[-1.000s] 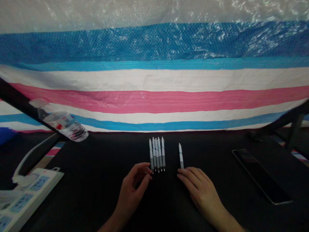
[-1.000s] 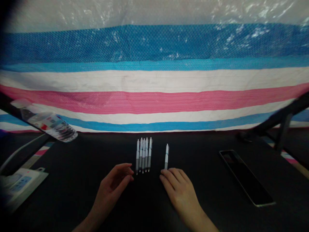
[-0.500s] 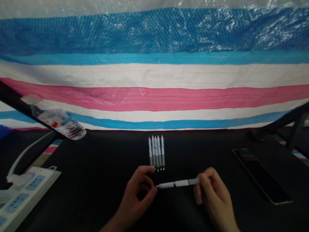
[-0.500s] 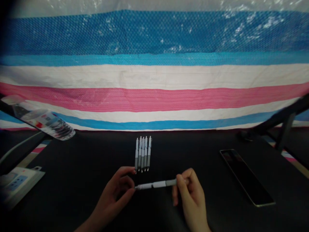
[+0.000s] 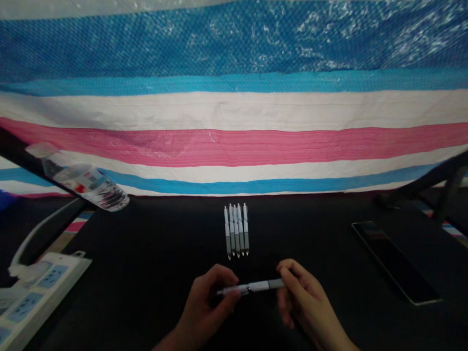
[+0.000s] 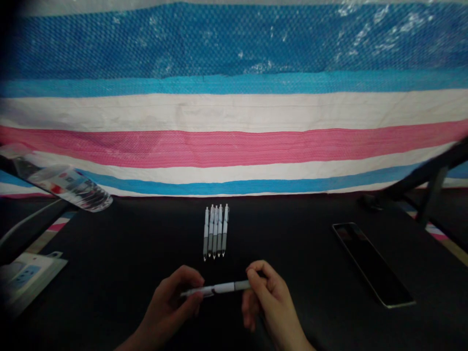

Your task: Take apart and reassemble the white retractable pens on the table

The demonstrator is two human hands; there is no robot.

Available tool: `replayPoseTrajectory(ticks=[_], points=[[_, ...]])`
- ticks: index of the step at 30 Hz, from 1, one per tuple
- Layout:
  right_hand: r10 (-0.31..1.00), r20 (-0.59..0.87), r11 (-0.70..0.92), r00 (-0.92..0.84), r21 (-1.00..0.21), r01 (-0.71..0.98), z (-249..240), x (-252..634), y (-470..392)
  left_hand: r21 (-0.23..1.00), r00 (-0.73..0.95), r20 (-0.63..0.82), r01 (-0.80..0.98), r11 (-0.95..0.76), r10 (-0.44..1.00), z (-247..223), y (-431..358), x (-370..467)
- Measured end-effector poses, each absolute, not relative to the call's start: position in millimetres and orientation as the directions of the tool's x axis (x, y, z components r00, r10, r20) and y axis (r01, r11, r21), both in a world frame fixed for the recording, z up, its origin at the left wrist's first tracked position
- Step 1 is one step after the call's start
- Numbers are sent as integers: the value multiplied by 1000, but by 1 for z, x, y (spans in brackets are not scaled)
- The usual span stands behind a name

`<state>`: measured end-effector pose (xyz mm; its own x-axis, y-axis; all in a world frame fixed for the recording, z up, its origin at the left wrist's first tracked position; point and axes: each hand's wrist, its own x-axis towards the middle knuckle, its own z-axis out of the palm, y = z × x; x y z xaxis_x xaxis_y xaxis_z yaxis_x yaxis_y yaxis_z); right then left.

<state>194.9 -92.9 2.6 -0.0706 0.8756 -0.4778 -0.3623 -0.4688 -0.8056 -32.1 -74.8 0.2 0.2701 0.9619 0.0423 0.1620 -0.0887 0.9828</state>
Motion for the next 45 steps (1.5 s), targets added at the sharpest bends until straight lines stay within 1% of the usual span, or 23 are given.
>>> replayPoseTrajectory(ticks=[3, 5, 8, 10, 13, 15, 17, 19, 22, 24, 27, 29, 31, 34, 36, 40, 45], points=[[845, -489, -534, -218, -796, -285, -2, 194, -93, 988, 204, 18, 145, -48, 979, -2, -78, -32], [842, -475, -529, -256, -819, -220, -2, 194, -94, 992, 179, 7, 125, -30, 984, -4, -79, -33], [879, -433, -466, -201, -871, -156, -1, 194, -96, 992, 158, -34, 127, 14, 987, -9, -81, -34], [911, -385, -404, -149, -906, -125, 0, 194, -97, 991, 148, -91, 111, 75, 985, -14, -83, -32], [966, -253, -256, -46, -964, -71, 1, 194, -99, 976, 162, -219, 35, 216, 962, -19, -84, -29], [977, -213, -213, -11, -976, -53, 2, 193, -99, 962, 181, -267, -15, 274, 947, -19, -84, -27], [968, -249, -249, -17, -966, -64, 2, 192, -99, 960, 215, -255, -65, 274, 943, -16, -84, -26], [954, -299, -301, -37, -950, -80, 2, 192, -97, 967, 237, -202, -109, 232, 950, -12, -83, -27], [939, -336, -342, -71, -935, -93, 2, 192, -95, 980, 208, -132, -117, 159, 969, -7, -84, -29], [936, -340, -348, -96, -933, -94, 2, 192, -94, 985, 179, -120, -100, 139, 977, -6, -84, -30], [945, -316, -322, -91, -945, -61, 4, 192, -95, 986, 165, -111, -105, 130, 980, -6, -86, -31], [957, -284, -286, -50, -958, -34, 6, 193, -96, 985, 167, -112, -112, 132, 980, -8, -87, -32], [962, -269, -271, -37, -962, -41, 6, 194, -97, 983, 171, -117, -121, 138, 978, -10, -87, -32], [931, -335, -348, -146, -934, -78, 6, 196, -97, 978, 164, -124, -149, 148, 979, -12, -87, -33], [906, -372, -391, -202, -918, -63, 7, 196, -96, 973, 152, -128, -173, 154, 980, -12, -87, -33], [941, -313, -324, -130, -944, -70, 10, 195, -95, 964, 133, -143, -206, 169, 981, -10, -87, -32], [902, -396, -408, -170, -912, -42, 7, 197, -97, 958, 121, -146, -229, 170, 982, -9, -86, -31]])
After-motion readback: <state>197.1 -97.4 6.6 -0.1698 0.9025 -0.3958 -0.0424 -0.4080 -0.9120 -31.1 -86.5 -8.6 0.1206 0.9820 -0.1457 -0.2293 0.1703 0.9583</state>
